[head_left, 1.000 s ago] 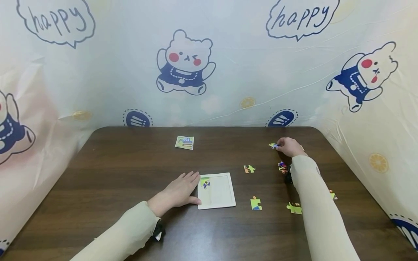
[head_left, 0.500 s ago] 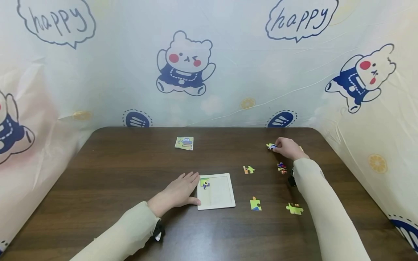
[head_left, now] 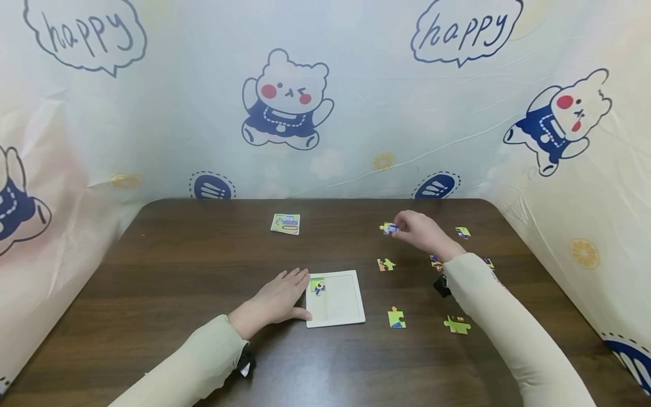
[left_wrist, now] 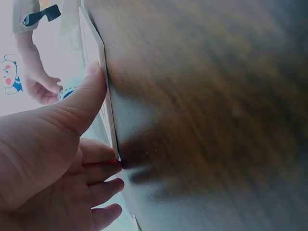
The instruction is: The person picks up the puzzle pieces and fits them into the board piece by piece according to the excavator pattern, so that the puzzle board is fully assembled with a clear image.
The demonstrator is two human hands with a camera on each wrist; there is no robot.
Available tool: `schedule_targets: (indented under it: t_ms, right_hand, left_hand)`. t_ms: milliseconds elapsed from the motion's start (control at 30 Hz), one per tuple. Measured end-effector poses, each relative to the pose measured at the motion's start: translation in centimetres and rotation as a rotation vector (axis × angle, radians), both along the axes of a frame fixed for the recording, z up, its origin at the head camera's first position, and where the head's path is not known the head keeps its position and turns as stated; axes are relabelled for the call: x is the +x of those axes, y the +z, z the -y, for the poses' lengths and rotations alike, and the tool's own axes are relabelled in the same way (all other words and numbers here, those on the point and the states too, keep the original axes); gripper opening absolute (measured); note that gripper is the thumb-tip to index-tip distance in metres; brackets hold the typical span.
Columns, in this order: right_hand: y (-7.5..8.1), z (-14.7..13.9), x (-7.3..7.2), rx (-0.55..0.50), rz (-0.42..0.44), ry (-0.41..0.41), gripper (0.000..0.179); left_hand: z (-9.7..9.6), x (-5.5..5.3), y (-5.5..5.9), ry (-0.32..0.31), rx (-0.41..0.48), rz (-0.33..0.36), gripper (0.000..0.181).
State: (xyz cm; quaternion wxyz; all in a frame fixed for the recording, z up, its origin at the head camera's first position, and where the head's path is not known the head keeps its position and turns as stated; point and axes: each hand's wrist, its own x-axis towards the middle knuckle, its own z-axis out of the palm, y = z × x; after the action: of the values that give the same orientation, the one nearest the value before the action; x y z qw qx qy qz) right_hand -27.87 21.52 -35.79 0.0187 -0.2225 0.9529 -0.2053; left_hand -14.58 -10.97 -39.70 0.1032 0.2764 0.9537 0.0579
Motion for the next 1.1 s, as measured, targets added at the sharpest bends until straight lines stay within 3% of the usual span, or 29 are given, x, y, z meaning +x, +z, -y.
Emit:
schedule_targets:
  t_ms: [267, 600, 900, 1100]
  right_hand:
    - [0.1, 4.7, 3.0, 0.054, -0.034, 0.11, 0.022]
    - [-1.3, 8.3, 5.7, 0.117, -0.092, 0.265, 0.022]
    - [-2.8, 10.6, 6.9, 0.124, -0.058, 0.381, 0.018]
    - [-3.5, 11.2, 7.2, 0.145, -0.062, 0.409, 0.024]
  left_hand:
    - [0.1, -0.1, -0.1, 0.002, -0.001, -0.003, 0.083]
    - [-0.1, -0.1, 0.0, 0.012, -0.001, 0.012, 0.083]
    - [0.0, 0.0, 0.0, 0.019, -0.01, 0.021, 0.084]
    - [0.0, 0.0, 0.1, 0.016, -0.01, 0.015, 0.084]
